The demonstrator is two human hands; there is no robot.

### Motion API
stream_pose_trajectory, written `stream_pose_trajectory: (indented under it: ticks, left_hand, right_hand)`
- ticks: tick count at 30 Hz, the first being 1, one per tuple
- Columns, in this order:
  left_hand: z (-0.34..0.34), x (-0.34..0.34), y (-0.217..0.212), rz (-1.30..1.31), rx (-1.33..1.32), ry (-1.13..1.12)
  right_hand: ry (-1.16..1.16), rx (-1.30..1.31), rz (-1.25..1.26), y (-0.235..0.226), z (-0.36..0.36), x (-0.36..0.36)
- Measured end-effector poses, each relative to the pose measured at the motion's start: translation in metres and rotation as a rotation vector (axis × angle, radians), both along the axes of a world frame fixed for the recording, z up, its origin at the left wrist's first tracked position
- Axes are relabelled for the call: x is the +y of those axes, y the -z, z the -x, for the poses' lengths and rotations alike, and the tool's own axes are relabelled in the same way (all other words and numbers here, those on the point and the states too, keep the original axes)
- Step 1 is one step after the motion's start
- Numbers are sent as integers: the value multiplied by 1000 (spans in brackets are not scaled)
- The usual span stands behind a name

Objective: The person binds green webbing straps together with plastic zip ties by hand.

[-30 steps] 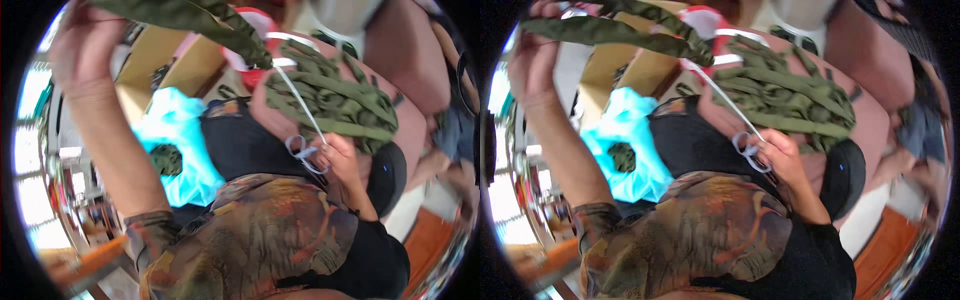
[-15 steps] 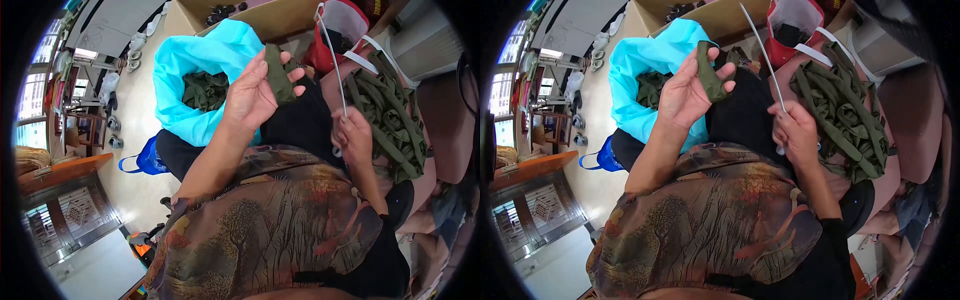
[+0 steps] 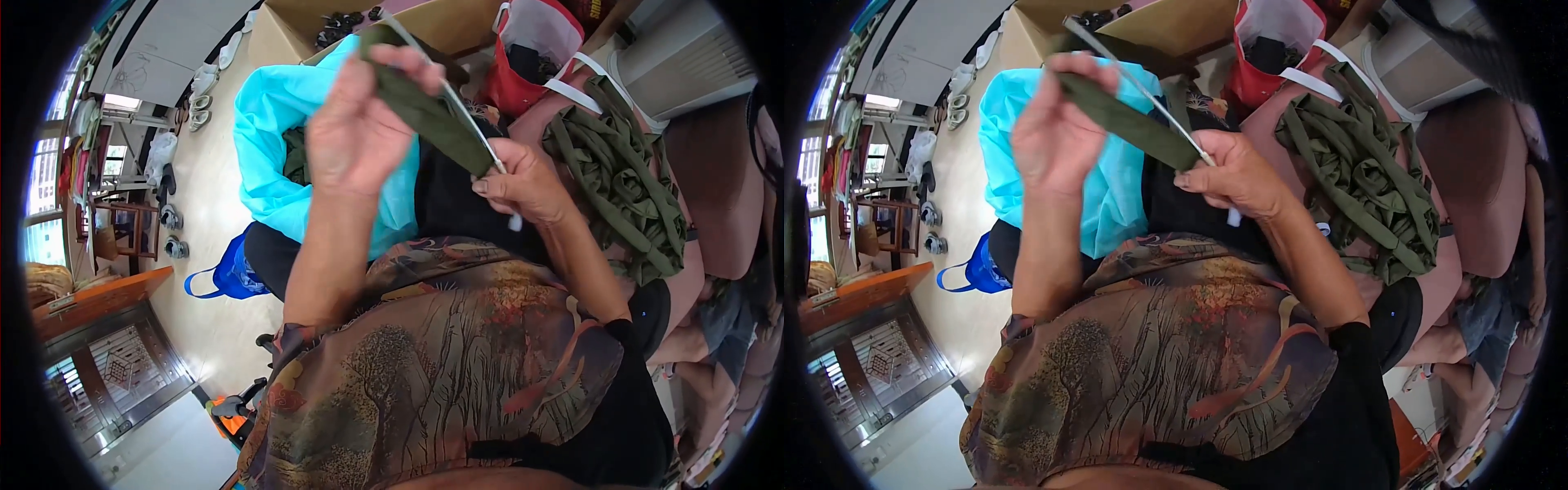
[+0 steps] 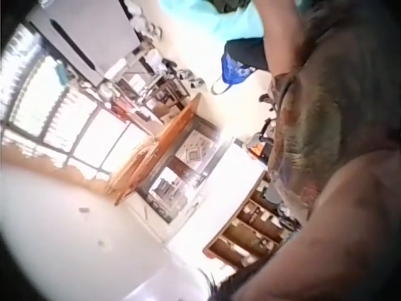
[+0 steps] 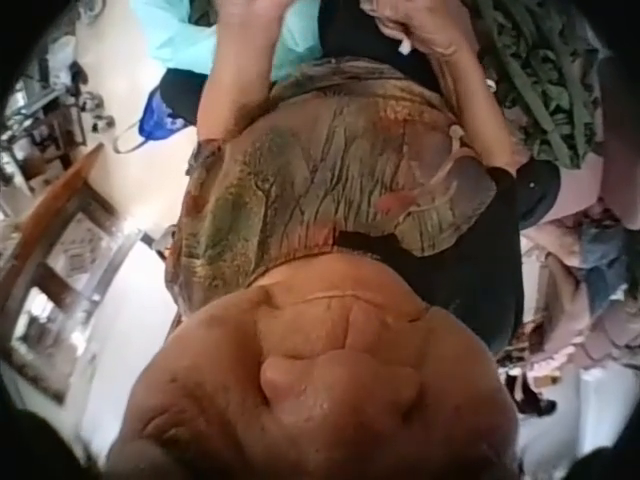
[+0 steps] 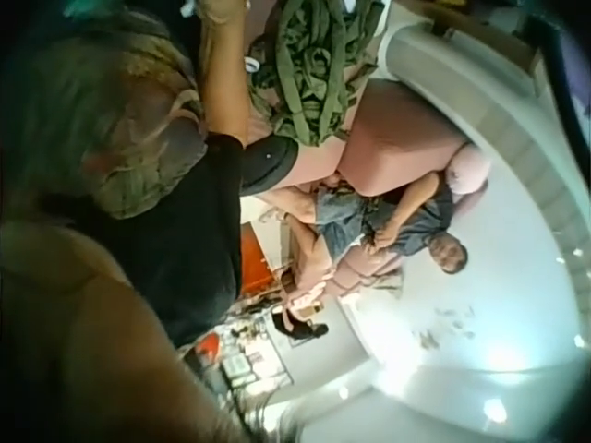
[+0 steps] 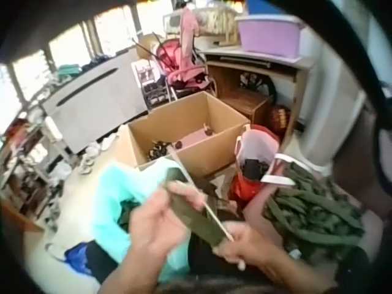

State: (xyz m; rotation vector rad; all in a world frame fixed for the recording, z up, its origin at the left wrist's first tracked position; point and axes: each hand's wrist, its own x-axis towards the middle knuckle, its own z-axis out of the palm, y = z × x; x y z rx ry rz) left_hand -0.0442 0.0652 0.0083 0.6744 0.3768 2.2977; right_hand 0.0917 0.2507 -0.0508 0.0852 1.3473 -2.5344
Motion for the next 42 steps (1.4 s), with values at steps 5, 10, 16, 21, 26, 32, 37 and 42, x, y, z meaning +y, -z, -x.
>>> stream_pose_trajectory:
  ticks: [5,10,16,21,26,32,37,42]
  left_hand:
    - [1,-48,-19,-102,-128,-230]
    - [-12,-106,39,74,-296,-91]
    - [-45,-147,98,400,-454,-209]
    - [-52,-144,109,928,-292,-375]
    - [-51,-128,107,1294,-8,-582]
    - [-45,-78,91,1363,1368,-1153]
    - [-57,-36,62,1621,522,-389]
    - [-36,-27,87,1198,-206,-32]
  right_hand:
    - [81,219,-827,3,-30,46]
    - [246,-95,-778,14,-78,65]
    - [248,-56,-807,59,-126,83]
    - [409,-207,-603,61,-133,79]
    - [533,-202,-233,56,-123,76]
    - [587,-172,-250,45,-113,66]
    - [520,-116,-501,34,-89,55]
    - [443,-35,-784,39,-45,29]
